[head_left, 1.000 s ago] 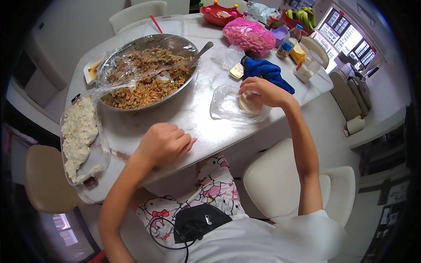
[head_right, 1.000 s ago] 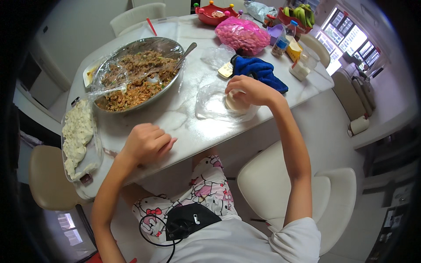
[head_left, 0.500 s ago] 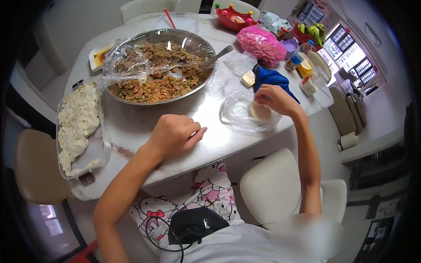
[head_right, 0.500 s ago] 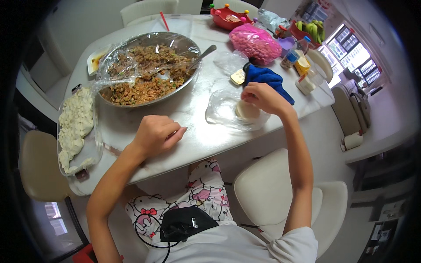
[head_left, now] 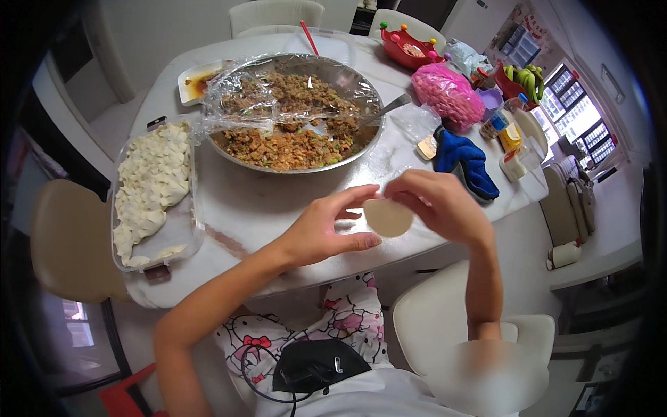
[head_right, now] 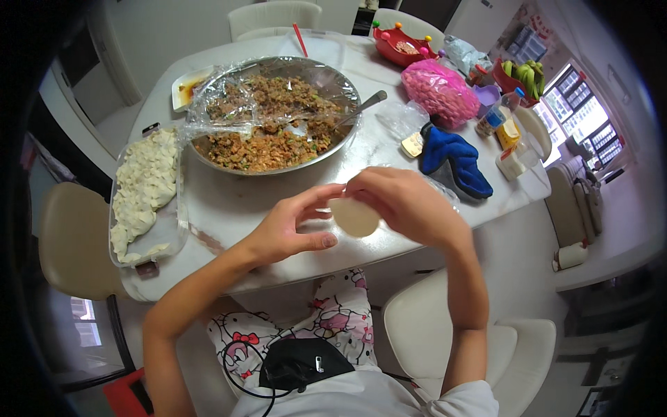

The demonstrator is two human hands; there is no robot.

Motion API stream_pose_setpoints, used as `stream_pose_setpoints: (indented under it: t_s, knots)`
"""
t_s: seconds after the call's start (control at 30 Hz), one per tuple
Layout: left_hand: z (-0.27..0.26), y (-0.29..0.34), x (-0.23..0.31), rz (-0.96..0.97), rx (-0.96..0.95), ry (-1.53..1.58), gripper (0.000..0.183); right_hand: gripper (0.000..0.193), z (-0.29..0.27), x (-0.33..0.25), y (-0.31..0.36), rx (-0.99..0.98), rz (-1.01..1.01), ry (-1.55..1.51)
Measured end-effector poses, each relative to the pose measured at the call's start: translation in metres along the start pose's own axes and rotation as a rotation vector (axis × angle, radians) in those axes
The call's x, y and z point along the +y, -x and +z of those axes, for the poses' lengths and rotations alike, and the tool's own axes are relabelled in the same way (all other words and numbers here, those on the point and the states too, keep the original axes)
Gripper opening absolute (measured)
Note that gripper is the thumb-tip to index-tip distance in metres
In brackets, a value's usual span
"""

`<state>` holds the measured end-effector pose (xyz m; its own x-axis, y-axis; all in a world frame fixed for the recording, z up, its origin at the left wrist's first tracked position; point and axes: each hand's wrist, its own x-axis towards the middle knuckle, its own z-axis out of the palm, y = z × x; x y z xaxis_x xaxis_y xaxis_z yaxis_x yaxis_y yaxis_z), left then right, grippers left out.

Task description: The person sits at a table and assembles dumplings by hand. They place a meat and vegetable filling onto round dough wrappers using a spoon, then fold and pleat the edges to seal them. The finished dumplings are placed into a plastic container on the table.

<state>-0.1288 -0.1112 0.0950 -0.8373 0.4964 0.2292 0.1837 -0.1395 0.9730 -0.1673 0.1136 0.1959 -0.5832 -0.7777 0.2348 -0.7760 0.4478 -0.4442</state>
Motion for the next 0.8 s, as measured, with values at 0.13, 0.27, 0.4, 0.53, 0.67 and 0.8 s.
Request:
stream_pose_setpoints:
  t_s: [0.13, 0.27, 0.4, 0.53, 0.67, 0.8]
  knots:
    - [-0.015, 0.0, -0.002, -0.22, -0.047, 0.095, 0.042, 0.012, 0.029, -0.004, -0.028, 0.049, -0.088, -0.024]
    - [-0.011, 0.004, -0.01, -0.368, 0.175, 0.41, 0.031, 0.03, 0.026, 0.023, -0.044, 0.354, 0.149, -0.048]
    - [-0.008, -0.002, -0.007, -0.435, 0.185, 0.506, 0.038, 0.053, 0.016, 0.118, -0.067, 0.71, 0.436, 0.017]
    - [-0.012, -0.001, -0.003, -0.448, 0.212, 0.577, 0.04, 0.049, 0.009, 0.137, -0.106, 0.559, 0.466, -0.006]
    - [-0.018, 0.001, -0.004, -0.476, 0.274, 0.634, 0.04, 0.034, 0.004, 0.111, -0.132, 0.453, 0.467, -0.573]
    - [-0.022, 0.003, -0.001, -0.52, 0.328, 0.697, 0.042, 0.025, 0.011, 0.094, -0.129, 0.508, 0.189, -0.263]
